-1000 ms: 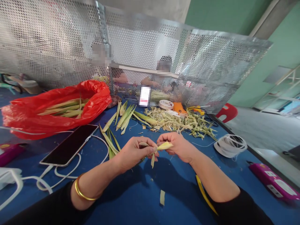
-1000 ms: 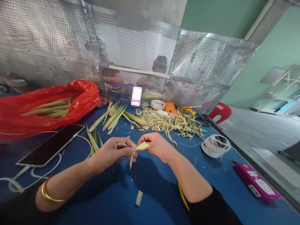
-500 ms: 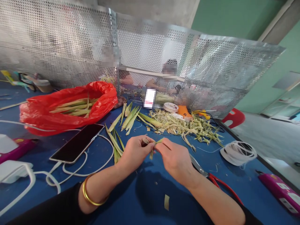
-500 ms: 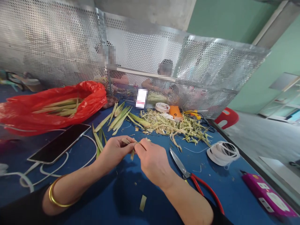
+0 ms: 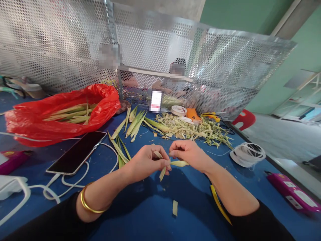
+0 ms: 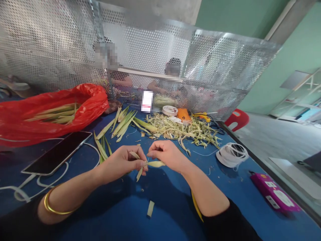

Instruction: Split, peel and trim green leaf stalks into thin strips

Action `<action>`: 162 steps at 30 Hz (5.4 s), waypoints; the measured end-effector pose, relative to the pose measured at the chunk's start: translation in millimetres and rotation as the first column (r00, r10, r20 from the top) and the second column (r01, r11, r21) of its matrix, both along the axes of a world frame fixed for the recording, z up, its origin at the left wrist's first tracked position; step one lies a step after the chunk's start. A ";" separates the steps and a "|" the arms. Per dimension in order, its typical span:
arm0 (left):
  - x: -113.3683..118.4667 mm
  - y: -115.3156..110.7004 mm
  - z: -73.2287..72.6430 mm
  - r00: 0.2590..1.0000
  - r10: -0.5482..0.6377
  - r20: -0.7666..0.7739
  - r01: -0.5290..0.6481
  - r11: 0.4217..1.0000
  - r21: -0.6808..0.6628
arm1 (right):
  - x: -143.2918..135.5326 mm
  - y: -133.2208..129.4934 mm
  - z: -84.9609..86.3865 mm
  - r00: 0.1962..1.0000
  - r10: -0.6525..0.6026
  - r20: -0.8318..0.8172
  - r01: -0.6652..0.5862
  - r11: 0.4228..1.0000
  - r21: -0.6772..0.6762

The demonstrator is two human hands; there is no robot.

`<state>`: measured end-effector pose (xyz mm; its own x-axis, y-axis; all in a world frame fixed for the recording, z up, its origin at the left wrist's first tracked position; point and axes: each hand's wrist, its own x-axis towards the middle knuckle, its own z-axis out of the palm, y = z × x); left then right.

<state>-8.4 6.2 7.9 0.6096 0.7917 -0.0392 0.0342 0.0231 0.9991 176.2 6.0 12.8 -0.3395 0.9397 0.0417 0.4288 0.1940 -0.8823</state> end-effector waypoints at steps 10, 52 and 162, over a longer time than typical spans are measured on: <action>0.7 10.0 -2.6 0.931 0.353 0.090 -0.358 0.932 0.053 | -13.7 -6.2 -11.1 0.993 -0.114 0.040 0.106 0.981 0.162; -4.7 12.4 -8.6 0.867 0.481 -0.132 -0.401 0.830 0.388 | -18.6 -12.0 -16.4 0.989 -0.023 0.147 -0.012 0.974 0.228; -15.4 -6.5 1.8 0.711 0.206 -0.672 0.203 0.855 0.477 | 2.1 -17.6 -26.9 0.973 -0.008 0.229 -0.014 0.995 0.096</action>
<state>-23.7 -0.3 9.7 0.5681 0.8212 -0.0540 0.7015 -0.4488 0.5536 178.3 -11.6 -14.2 -0.3535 0.9339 0.0526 0.6162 0.2748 -0.7381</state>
